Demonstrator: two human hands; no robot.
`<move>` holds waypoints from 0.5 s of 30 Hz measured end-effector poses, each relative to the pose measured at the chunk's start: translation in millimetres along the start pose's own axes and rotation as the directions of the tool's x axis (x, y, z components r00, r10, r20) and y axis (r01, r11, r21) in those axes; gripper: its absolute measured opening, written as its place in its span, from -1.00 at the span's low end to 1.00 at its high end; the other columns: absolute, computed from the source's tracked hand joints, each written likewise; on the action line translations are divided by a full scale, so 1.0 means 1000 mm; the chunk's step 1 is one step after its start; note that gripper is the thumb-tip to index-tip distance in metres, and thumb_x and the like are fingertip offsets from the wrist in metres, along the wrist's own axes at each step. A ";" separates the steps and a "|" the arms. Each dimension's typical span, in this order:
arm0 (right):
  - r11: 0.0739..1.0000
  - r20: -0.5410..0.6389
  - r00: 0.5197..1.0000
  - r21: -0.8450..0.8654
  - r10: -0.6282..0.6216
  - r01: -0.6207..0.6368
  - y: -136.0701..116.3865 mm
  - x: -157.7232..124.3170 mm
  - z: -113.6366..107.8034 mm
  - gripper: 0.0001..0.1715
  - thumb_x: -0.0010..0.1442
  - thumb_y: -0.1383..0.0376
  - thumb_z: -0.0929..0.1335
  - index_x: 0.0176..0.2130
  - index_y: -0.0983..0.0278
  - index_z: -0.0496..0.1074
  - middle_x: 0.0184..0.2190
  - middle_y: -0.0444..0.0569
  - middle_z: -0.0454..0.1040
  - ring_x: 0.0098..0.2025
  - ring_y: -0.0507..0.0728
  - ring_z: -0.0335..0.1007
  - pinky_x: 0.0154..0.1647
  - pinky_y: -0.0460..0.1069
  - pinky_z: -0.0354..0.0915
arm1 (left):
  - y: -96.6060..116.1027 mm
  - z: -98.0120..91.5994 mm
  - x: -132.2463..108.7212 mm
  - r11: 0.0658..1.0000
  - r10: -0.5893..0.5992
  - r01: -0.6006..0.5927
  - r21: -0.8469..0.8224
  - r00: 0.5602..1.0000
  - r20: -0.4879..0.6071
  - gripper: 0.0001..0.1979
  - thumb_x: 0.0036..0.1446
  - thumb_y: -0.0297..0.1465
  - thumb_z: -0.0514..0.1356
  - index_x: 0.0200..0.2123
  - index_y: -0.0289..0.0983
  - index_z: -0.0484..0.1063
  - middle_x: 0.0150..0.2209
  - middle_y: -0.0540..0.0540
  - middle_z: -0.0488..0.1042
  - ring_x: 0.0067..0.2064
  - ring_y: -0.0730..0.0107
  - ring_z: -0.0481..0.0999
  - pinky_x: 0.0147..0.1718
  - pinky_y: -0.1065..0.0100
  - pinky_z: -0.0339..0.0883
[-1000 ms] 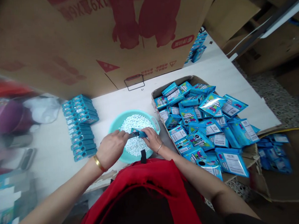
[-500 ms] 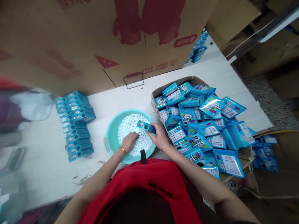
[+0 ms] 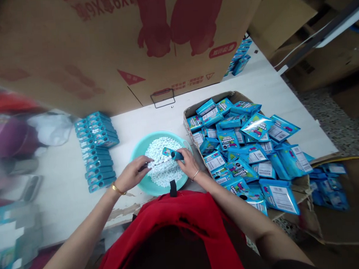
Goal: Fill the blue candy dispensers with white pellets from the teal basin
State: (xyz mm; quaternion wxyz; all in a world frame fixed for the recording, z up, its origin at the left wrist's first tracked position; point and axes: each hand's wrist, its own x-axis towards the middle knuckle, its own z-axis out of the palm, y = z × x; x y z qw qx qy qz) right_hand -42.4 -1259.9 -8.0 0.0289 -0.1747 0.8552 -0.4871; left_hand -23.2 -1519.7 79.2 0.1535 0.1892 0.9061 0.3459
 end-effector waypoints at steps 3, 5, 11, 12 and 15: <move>0.996 0.010 0.996 -0.015 -0.085 0.085 -0.003 -0.002 0.010 -0.59 0.10 0.43 0.27 -0.02 0.22 0.26 -0.09 0.08 0.38 0.02 0.24 0.30 0.06 0.20 0.27 | 0.025 -0.017 0.012 0.962 -0.052 0.023 0.273 0.994 0.099 -0.78 0.18 -0.47 0.06 -0.10 -0.25 0.35 -0.16 -0.17 0.44 -0.11 0.17 0.41 -0.15 0.21 0.32; 0.993 0.013 0.993 -0.013 -0.115 0.116 -0.003 -0.003 0.017 -0.58 0.11 0.43 0.27 -0.01 0.20 0.26 -0.09 0.07 0.38 0.03 0.24 0.29 0.07 0.21 0.27 | 0.046 -0.020 0.020 0.897 -0.121 0.054 0.438 0.985 0.126 -0.74 0.16 -0.51 0.05 -0.07 -0.27 0.34 -0.19 -0.19 0.43 -0.15 0.13 0.41 -0.27 0.22 0.32; 0.988 -0.012 0.988 0.009 -0.151 0.151 -0.001 -0.006 0.021 -0.58 0.13 0.43 0.28 0.00 0.20 0.25 -0.10 0.07 0.39 0.00 0.22 0.31 0.04 0.18 0.31 | 0.102 -0.027 0.030 0.760 -0.176 0.031 0.649 0.971 0.160 -0.73 0.21 -0.58 -0.07 -0.15 -0.32 0.36 -0.27 -0.21 0.40 -0.22 0.16 0.39 -0.34 0.24 0.30; 0.989 -0.022 0.989 0.009 -0.145 0.145 0.000 -0.006 0.020 -0.59 0.12 0.43 0.29 -0.01 0.21 0.26 -0.11 0.07 0.39 0.00 0.23 0.31 0.03 0.18 0.31 | 0.101 -0.029 0.029 0.752 -0.166 0.019 0.658 0.973 0.162 -0.74 0.22 -0.57 -0.08 -0.18 -0.32 0.37 -0.26 -0.21 0.39 -0.21 0.17 0.38 -0.33 0.24 0.30; 0.996 -0.044 0.995 0.001 -0.089 0.089 0.004 -0.005 0.015 -0.60 0.11 0.43 0.29 -0.02 0.22 0.27 -0.12 0.07 0.40 -0.02 0.23 0.33 0.01 0.19 0.31 | 0.069 -0.027 0.023 0.738 -0.179 0.089 0.668 0.982 0.067 -0.74 0.25 -0.50 -0.09 -0.14 -0.28 0.36 -0.24 -0.18 0.37 -0.20 0.19 0.35 -0.31 0.25 0.30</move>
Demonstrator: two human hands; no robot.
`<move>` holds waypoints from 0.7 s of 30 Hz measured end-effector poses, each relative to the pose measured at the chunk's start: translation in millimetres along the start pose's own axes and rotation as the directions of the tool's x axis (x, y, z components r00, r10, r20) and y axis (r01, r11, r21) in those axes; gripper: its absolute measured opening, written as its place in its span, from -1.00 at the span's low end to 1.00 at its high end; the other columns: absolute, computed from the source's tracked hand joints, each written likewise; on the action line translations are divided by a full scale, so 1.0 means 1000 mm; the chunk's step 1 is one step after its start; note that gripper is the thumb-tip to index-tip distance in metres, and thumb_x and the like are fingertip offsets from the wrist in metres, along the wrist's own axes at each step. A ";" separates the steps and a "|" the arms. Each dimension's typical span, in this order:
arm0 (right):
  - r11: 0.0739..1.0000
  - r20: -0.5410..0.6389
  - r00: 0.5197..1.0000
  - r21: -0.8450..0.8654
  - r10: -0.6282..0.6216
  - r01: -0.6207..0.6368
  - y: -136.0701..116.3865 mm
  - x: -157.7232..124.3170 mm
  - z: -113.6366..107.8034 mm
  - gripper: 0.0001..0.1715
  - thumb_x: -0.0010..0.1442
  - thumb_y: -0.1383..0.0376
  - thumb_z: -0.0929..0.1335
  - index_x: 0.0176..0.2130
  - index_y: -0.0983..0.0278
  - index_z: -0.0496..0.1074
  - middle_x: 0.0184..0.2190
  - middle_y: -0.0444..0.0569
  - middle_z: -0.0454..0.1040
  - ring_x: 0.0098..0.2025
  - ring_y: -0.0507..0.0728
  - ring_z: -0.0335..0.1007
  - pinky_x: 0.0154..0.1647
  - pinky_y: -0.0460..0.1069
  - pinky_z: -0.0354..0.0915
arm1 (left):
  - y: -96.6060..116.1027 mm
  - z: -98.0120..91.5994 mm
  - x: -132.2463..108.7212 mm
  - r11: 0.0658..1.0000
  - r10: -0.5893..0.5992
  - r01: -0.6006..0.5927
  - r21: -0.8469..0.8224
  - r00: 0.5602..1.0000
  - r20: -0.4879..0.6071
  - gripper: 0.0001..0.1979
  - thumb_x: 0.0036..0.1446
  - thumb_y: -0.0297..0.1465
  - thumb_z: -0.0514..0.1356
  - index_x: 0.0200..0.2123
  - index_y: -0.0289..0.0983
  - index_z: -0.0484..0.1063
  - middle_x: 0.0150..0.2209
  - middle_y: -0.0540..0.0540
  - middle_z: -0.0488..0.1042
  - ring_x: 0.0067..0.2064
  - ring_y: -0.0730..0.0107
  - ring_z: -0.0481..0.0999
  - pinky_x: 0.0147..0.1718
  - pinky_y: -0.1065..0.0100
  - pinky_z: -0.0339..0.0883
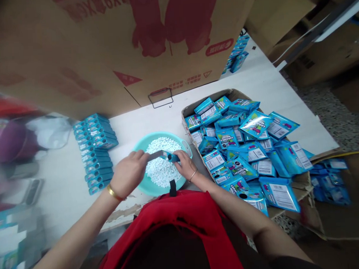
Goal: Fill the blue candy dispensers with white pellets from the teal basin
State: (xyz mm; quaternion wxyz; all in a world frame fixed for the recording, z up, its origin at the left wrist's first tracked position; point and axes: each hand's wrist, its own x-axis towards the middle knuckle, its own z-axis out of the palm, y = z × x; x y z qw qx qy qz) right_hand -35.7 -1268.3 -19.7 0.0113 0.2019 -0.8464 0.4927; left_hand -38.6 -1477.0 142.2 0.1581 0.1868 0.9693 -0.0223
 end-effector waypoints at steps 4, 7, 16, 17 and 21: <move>0.997 -0.029 0.996 0.003 0.082 -0.082 0.006 0.003 -0.008 -0.62 0.12 0.38 0.30 -0.03 0.22 0.26 -0.11 0.08 0.40 -0.04 0.23 0.35 -0.01 0.17 0.32 | -0.034 0.087 0.007 0.979 -0.163 0.170 -0.108 0.984 0.070 -0.73 0.23 -0.53 -0.10 -0.13 -0.30 0.35 -0.21 -0.21 0.37 -0.16 0.16 0.33 -0.25 0.21 0.30; 0.993 -0.030 0.992 0.018 0.121 -0.120 0.007 0.007 -0.011 -0.63 0.13 0.34 0.31 -0.03 0.22 0.26 -0.11 0.07 0.40 -0.05 0.22 0.36 -0.04 0.15 0.33 | -0.030 0.153 0.013 0.943 -0.095 0.154 -0.294 0.974 0.208 -0.71 0.19 -0.59 -0.09 -0.15 -0.30 0.36 -0.14 -0.22 0.39 -0.08 0.15 0.33 -0.15 0.19 0.29; 0.985 -0.039 0.984 0.007 0.175 -0.175 0.006 0.010 -0.013 -0.64 0.14 0.26 0.34 -0.05 0.23 0.26 -0.15 0.05 0.42 -0.11 0.21 0.38 -0.06 0.12 0.34 | 0.023 0.205 0.037 0.799 0.073 0.030 -0.601 0.987 0.146 -0.67 0.15 -0.53 0.05 0.00 -0.28 0.31 -0.02 -0.14 0.42 0.00 0.30 0.39 0.03 0.29 0.25; 0.984 -0.038 0.983 0.004 0.180 -0.180 0.006 0.010 -0.013 -0.64 0.14 0.25 0.34 -0.05 0.23 0.26 -0.15 0.05 0.42 -0.11 0.21 0.39 -0.07 0.12 0.34 | 0.020 0.202 0.035 0.779 0.088 0.016 -0.627 0.987 0.135 -0.69 0.16 -0.50 0.06 0.00 -0.28 0.31 -0.02 -0.13 0.42 -0.03 0.32 0.40 0.00 0.31 0.27; 0.984 -0.045 0.983 0.002 0.177 -0.177 0.007 0.010 -0.014 -0.64 0.14 0.24 0.34 -0.05 0.24 0.26 -0.15 0.06 0.41 -0.11 0.22 0.38 -0.07 0.13 0.35 | -0.008 0.169 0.013 0.636 0.103 -0.044 -0.770 0.994 0.029 -0.73 0.21 -0.35 0.07 -0.03 -0.28 0.30 -0.09 -0.13 0.44 -0.16 0.34 0.43 -0.12 0.30 0.33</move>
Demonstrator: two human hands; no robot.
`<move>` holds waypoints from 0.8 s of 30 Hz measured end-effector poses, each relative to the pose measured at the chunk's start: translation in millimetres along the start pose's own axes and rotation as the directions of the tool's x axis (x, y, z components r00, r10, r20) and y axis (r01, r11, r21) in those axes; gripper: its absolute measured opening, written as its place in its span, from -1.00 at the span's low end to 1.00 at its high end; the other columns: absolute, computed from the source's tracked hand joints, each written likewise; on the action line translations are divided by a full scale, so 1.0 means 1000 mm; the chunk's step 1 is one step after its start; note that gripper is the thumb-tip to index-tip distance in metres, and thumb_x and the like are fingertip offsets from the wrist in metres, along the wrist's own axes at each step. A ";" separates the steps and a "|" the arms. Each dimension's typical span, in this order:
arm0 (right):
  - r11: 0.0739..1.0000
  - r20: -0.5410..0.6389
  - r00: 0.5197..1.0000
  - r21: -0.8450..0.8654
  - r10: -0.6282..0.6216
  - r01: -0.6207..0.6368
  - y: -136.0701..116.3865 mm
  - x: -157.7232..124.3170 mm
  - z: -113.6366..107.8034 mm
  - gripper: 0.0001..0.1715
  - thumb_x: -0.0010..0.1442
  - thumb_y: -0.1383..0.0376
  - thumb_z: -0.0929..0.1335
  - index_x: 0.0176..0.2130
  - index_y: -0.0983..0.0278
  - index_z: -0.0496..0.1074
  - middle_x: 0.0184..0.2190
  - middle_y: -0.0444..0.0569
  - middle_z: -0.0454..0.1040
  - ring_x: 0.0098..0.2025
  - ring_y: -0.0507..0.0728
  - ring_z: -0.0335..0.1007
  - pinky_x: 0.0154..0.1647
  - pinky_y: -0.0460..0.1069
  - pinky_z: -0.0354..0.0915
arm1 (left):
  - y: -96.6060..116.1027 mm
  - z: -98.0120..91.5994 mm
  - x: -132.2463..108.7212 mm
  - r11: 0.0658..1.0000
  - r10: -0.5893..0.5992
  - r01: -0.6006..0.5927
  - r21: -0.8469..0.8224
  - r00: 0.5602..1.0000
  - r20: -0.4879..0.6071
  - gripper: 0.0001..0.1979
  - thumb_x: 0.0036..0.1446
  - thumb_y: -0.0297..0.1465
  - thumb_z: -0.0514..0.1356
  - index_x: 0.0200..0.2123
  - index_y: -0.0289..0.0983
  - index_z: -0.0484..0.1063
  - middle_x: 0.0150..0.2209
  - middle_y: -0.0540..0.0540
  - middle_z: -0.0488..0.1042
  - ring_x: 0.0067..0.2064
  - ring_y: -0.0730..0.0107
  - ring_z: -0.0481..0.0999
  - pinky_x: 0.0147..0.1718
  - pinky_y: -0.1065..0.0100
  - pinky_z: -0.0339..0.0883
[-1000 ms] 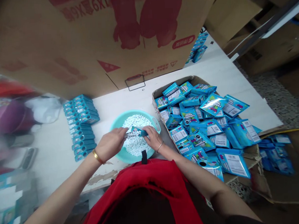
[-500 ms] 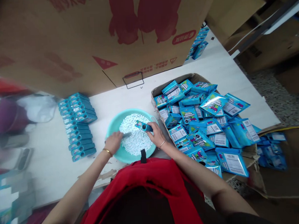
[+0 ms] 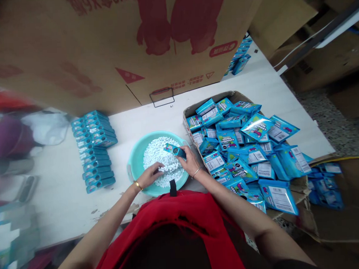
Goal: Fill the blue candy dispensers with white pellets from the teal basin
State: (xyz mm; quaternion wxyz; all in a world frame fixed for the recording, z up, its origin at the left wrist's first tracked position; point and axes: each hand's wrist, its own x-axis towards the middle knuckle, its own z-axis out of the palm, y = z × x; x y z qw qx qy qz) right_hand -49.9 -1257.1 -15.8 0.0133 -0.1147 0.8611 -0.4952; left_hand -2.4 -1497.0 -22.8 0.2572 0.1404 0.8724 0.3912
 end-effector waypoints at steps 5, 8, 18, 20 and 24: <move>0.994 0.061 0.992 0.016 -0.107 0.106 0.000 -0.001 0.006 -0.63 0.12 0.38 0.30 -0.03 0.25 0.26 -0.12 0.08 0.39 -0.04 0.23 0.35 -0.01 0.17 0.32 | 0.036 -0.066 -0.027 0.998 0.066 -0.064 0.016 0.994 -0.092 -0.75 0.23 -0.34 0.05 -0.03 -0.25 0.30 -0.13 -0.13 0.43 -0.18 0.34 0.43 -0.17 0.31 0.32; 0.982 0.087 0.978 0.018 -0.189 0.188 -0.001 -0.005 0.014 -0.57 0.10 0.45 0.27 -0.01 0.24 0.25 -0.08 0.09 0.37 0.02 0.23 0.30 0.06 0.19 0.29 | 0.067 -0.092 -0.025 0.968 0.040 -0.026 0.249 0.998 -0.052 -0.77 0.22 -0.41 0.04 -0.06 -0.27 0.31 -0.14 -0.15 0.43 -0.14 0.29 0.43 -0.14 0.27 0.32; 0.968 0.074 0.966 0.035 -0.249 0.247 -0.004 -0.010 0.025 -0.57 0.13 0.44 0.27 0.01 0.21 0.24 -0.11 0.07 0.37 0.00 0.21 0.30 0.02 0.17 0.32 | 0.171 -0.100 -0.012 0.591 -0.083 0.007 0.807 0.995 0.053 -0.73 0.22 -0.58 -0.08 -0.10 -0.33 0.33 -0.25 -0.17 0.42 -0.22 0.14 0.41 -0.34 0.23 0.32; 0.974 0.065 0.973 0.038 -0.223 0.221 -0.002 -0.010 0.022 -0.58 0.13 0.44 0.27 0.00 0.22 0.25 -0.11 0.07 0.38 0.00 0.21 0.31 0.03 0.18 0.31 | 0.158 -0.104 -0.014 0.608 -0.053 0.030 0.793 0.999 0.003 -0.76 0.23 -0.54 -0.08 -0.16 -0.30 0.35 -0.26 -0.16 0.40 -0.21 0.16 0.40 -0.34 0.24 0.30; 0.990 0.037 0.990 0.016 -0.138 0.138 0.002 -0.008 0.014 -0.58 0.11 0.42 0.28 -0.01 0.22 0.26 -0.10 0.07 0.39 0.00 0.23 0.32 0.04 0.19 0.30 | 0.077 -0.097 -0.001 0.711 -0.132 0.229 0.665 0.972 -0.194 -0.77 0.26 -0.45 -0.05 -0.10 -0.27 0.33 -0.21 -0.18 0.39 -0.18 0.17 0.37 -0.27 0.24 0.29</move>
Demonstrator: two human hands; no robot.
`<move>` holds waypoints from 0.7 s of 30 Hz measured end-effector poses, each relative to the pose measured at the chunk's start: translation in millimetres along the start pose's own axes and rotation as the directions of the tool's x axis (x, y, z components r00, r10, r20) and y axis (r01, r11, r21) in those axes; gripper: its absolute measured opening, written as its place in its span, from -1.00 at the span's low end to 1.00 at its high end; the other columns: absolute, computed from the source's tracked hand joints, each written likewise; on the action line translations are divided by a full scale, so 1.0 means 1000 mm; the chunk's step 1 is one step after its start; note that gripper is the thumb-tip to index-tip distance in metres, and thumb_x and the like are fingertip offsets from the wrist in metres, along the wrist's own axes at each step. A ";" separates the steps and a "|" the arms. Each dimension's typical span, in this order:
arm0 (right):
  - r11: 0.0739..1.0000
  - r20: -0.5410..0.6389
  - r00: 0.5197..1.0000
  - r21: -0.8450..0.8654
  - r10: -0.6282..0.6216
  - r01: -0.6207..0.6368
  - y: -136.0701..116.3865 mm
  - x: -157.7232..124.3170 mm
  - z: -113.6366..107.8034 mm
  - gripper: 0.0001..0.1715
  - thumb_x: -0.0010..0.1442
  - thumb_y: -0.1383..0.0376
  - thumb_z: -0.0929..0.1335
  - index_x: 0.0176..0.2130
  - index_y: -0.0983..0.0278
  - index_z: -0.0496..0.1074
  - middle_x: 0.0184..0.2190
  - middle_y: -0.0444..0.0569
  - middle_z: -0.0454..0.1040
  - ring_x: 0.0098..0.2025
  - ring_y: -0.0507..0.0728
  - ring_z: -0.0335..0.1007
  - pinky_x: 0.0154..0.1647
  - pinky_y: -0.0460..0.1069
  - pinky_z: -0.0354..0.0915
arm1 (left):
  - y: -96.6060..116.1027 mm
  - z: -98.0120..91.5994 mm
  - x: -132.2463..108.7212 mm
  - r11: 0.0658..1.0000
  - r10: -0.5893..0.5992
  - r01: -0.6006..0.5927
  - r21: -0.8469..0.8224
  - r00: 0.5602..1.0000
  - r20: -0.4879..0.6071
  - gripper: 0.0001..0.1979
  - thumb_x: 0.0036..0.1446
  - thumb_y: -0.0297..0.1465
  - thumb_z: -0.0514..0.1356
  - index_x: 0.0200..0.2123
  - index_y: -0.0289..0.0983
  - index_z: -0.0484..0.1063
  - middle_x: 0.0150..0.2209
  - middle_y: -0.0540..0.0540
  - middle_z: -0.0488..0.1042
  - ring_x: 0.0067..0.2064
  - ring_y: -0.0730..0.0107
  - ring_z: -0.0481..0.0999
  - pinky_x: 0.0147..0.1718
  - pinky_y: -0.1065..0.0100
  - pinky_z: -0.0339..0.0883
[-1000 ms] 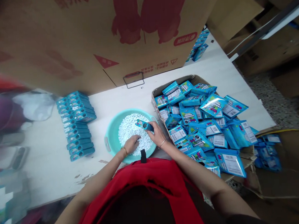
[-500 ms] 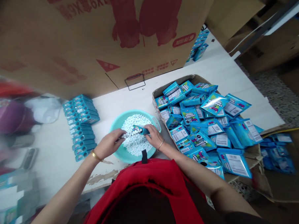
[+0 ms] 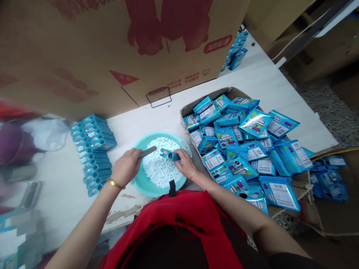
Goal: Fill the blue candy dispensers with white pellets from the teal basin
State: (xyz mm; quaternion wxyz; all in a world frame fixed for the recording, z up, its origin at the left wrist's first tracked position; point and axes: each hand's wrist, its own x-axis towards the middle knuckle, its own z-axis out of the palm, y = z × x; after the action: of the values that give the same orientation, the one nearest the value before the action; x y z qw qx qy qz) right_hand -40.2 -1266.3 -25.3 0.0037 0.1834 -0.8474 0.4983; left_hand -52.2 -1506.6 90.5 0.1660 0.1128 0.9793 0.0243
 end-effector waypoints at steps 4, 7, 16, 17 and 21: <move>0.999 -0.003 0.999 -0.004 0.039 -0.039 0.001 0.004 -0.008 -0.60 0.13 0.37 0.29 0.00 0.22 0.25 -0.08 0.09 0.39 0.01 0.23 0.33 0.04 0.19 0.30 | -0.020 0.090 0.028 0.977 -0.061 0.074 -0.201 0.996 0.070 -0.74 0.23 -0.52 -0.07 -0.09 -0.32 0.34 -0.14 -0.26 0.38 -0.09 0.11 0.34 -0.13 0.14 0.26; 0.998 -0.013 0.998 -0.003 0.065 -0.065 0.000 0.008 -0.012 -0.61 0.14 0.34 0.30 0.00 0.23 0.25 -0.07 0.09 0.39 0.00 0.22 0.34 0.02 0.17 0.30 | 0.001 0.136 0.037 0.954 0.014 0.012 -0.299 0.996 0.083 -0.71 0.22 -0.54 -0.07 -0.06 -0.28 0.34 -0.08 -0.23 0.39 -0.02 0.16 0.32 -0.02 0.15 0.23; 0.988 -0.047 0.987 -0.016 0.152 -0.153 -0.003 0.014 -0.016 -0.63 0.15 0.25 0.33 -0.03 0.23 0.25 -0.12 0.05 0.41 -0.07 0.21 0.37 -0.03 0.13 0.33 | 0.038 0.151 0.020 0.802 0.192 -0.107 -0.588 0.978 0.084 -0.70 0.14 -0.47 0.09 -0.03 -0.28 0.34 -0.07 -0.14 0.45 -0.09 0.32 0.42 -0.04 0.29 0.30; 0.988 -0.053 0.987 -0.016 0.154 -0.155 -0.002 0.014 -0.016 -0.63 0.15 0.26 0.33 -0.03 0.23 0.25 -0.12 0.06 0.41 -0.07 0.22 0.37 -0.03 0.13 0.33 | 0.033 0.144 0.015 0.769 0.203 -0.117 -0.628 0.977 0.066 -0.72 0.15 -0.44 0.10 -0.04 -0.28 0.34 -0.08 -0.14 0.45 -0.12 0.32 0.42 -0.06 0.29 0.31; 0.991 -0.050 0.990 0.001 0.132 -0.133 0.000 0.013 -0.014 -0.63 0.14 0.28 0.33 -0.04 0.22 0.26 -0.13 0.05 0.41 -0.07 0.22 0.37 -0.03 0.14 0.33 | 0.008 0.094 -0.009 0.651 0.215 -0.173 -0.739 0.976 -0.039 -0.75 0.20 -0.33 0.07 -0.07 -0.27 0.34 -0.14 -0.15 0.44 -0.20 0.33 0.41 -0.14 0.27 0.32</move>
State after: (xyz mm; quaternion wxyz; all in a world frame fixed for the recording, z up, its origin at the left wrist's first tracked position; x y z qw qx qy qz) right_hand -54.8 -1258.7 -15.8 -0.0079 0.1141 -0.8579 0.5009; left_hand -11.2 -1500.3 5.5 0.2192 0.1407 0.8632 0.4324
